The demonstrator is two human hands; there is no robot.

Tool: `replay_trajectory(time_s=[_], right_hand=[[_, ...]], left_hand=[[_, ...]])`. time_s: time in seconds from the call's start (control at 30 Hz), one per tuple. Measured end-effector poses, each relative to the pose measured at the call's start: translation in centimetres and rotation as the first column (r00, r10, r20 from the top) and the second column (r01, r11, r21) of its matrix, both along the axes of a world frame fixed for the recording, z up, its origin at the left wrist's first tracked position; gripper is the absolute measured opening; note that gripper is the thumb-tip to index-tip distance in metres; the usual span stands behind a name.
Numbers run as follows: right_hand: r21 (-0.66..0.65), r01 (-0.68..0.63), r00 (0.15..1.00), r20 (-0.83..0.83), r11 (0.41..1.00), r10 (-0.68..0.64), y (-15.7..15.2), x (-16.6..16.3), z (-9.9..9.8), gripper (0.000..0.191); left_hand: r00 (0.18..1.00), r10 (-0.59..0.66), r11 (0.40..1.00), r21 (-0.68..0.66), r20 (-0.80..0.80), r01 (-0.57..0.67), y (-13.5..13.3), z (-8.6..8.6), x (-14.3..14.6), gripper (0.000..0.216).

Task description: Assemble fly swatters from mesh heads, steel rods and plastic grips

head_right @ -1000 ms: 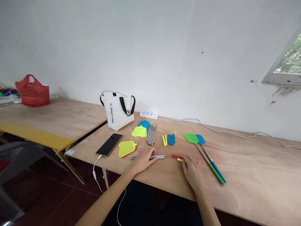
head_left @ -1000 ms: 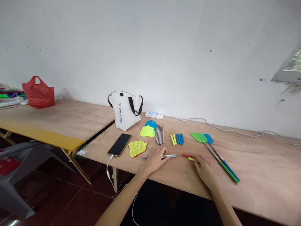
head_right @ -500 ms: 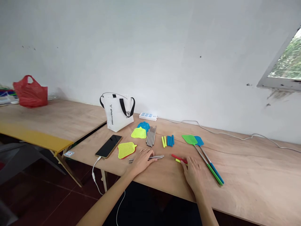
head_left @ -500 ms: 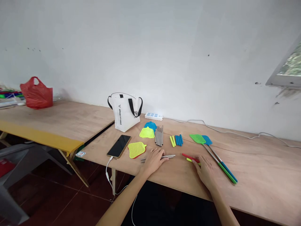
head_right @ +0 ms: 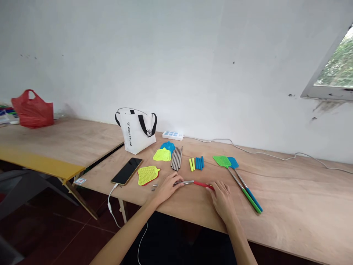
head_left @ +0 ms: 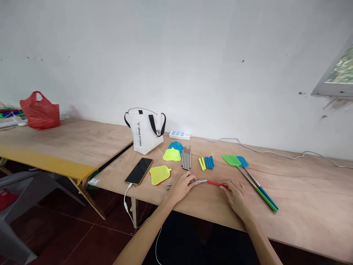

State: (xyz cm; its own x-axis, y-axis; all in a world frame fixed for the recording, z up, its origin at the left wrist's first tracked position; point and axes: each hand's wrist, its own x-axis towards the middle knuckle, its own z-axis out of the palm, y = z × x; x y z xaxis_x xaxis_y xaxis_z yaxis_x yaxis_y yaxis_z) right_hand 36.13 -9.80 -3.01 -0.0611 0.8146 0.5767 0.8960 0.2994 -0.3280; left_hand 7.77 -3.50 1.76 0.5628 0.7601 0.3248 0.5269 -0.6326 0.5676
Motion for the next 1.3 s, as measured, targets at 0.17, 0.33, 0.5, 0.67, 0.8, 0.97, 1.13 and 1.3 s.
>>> replay_trajectory(time_s=[0.17, 0.33, 0.5, 0.67, 0.8, 0.97, 1.13, 1.3], right_hand=[[-0.007, 0.009, 1.000, -0.011, 1.000, -0.009, -0.3, -0.1, 0.6, 0.031], [-0.013, -0.120, 0.993, -0.001, 0.993, 0.120, -0.7, -2.4, 1.6, 0.028], [0.041, -0.169, 0.985, -0.017, 0.985, 0.169, -0.9, -4.6, 2.1, 0.025], [0.056, -0.160, 0.987, -0.025, 0.986, 0.161, -1.0, -5.1, 2.3, 0.024], [0.057, -0.051, 0.998, 0.026, 0.997, 0.049, -0.9, -5.3, 2.2, 0.027], [0.041, 0.169, 0.984, 0.044, 0.985, -0.170, -0.4, -3.1, 0.9, 0.034], [-0.082, 0.179, 0.984, 0.038, 0.980, -0.177, -0.5, 0.6, 0.1, 0.032], [-0.154, 0.048, 0.998, -0.041, 0.987, -0.055, -0.6, 0.7, 0.7, 0.033]], left_hand=[[0.998, -0.062, 0.997, 0.046, -0.006, 0.062, 0.1, 0.0, 0.0, 0.012], [0.992, -0.126, 0.987, 0.105, 0.015, 0.124, 0.0, -0.2, 0.4, 0.011], [0.983, -0.147, 0.989, 0.030, 0.110, 0.144, 0.1, -0.5, 0.3, 0.018], [0.973, -0.161, 0.986, -0.008, 0.168, 0.164, 0.1, -0.3, 0.2, 0.020], [0.992, -0.059, 0.998, 0.030, 0.113, 0.056, -0.3, -0.1, 0.6, 0.012], [1.000, 0.022, 0.995, 0.098, -0.015, -0.021, -0.6, 0.3, 0.5, 0.019], [0.993, -0.016, 0.985, 0.169, -0.116, 0.035, -0.7, 0.2, 0.2, 0.020], [0.995, -0.003, 0.981, 0.194, -0.099, 0.022, -0.5, -0.2, 0.4, 0.008]])
